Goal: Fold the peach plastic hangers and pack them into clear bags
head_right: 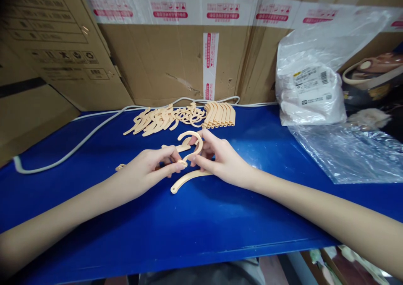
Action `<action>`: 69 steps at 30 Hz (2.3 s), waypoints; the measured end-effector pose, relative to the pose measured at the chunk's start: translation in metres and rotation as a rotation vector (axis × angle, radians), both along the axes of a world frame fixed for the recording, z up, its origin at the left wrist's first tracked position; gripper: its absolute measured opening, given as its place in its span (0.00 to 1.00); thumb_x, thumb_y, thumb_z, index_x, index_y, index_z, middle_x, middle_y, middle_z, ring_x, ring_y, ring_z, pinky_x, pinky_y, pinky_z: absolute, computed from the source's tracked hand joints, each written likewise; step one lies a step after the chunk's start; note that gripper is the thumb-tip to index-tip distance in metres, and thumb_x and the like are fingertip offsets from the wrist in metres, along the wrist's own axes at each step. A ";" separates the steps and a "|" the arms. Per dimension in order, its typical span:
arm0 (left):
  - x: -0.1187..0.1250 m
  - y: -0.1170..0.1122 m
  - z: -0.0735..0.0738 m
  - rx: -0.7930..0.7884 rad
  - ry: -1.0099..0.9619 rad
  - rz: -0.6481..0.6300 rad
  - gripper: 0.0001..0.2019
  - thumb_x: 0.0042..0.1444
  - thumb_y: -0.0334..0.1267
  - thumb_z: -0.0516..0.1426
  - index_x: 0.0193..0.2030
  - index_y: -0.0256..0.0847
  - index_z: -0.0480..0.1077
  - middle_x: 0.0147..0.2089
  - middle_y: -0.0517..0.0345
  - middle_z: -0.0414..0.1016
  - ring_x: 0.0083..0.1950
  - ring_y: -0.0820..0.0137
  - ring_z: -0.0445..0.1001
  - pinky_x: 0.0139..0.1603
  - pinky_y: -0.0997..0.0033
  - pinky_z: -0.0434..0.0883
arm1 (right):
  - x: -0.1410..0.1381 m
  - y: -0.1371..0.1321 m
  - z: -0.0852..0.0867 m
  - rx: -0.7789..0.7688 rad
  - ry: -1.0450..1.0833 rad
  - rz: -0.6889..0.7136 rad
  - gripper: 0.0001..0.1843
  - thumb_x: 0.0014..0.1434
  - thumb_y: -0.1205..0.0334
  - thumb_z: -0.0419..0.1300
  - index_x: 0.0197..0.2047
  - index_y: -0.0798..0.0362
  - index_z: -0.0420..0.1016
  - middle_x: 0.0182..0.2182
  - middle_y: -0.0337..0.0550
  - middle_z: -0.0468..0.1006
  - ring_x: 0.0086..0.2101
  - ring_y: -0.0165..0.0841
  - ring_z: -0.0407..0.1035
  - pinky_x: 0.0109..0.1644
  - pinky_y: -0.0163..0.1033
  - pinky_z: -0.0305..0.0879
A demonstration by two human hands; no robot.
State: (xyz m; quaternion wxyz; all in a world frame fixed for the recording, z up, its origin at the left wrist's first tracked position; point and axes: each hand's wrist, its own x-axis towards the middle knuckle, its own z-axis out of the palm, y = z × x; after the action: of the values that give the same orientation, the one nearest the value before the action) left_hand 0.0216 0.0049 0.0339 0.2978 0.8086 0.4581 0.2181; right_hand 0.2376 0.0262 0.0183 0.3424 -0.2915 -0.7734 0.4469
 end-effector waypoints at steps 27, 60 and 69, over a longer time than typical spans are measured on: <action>0.006 0.001 -0.004 -0.610 -0.595 -0.019 0.07 0.62 0.38 0.55 0.41 0.37 0.64 0.33 0.61 0.71 0.26 0.76 0.73 0.25 0.74 0.78 | 0.003 0.004 -0.004 0.709 -0.441 0.112 0.15 0.66 0.51 0.60 0.41 0.56 0.75 0.37 0.44 0.73 0.36 0.33 0.67 0.39 0.36 0.61; 0.008 0.001 0.000 -0.615 -0.745 0.154 0.06 0.61 0.36 0.57 0.40 0.39 0.63 0.30 0.61 0.70 0.25 0.76 0.67 0.24 0.75 0.76 | 0.001 0.005 -0.008 0.730 -0.647 0.088 0.11 0.67 0.72 0.47 0.36 0.55 0.68 0.36 0.43 0.69 0.31 0.32 0.64 0.34 0.35 0.60; 0.008 -0.001 0.002 -0.580 -0.676 0.124 0.08 0.60 0.39 0.58 0.38 0.39 0.63 0.31 0.62 0.70 0.26 0.76 0.68 0.27 0.74 0.76 | 0.001 0.003 -0.007 0.664 -0.691 0.007 0.13 0.73 0.59 0.44 0.48 0.53 0.68 0.35 0.43 0.79 0.28 0.32 0.70 0.28 0.34 0.53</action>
State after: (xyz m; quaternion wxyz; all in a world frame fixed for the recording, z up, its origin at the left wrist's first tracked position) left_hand 0.0293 0.0037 0.0364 0.6313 0.5461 0.4250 0.3502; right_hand 0.2382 0.0297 0.0117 0.1383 -0.2955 -0.9438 0.0535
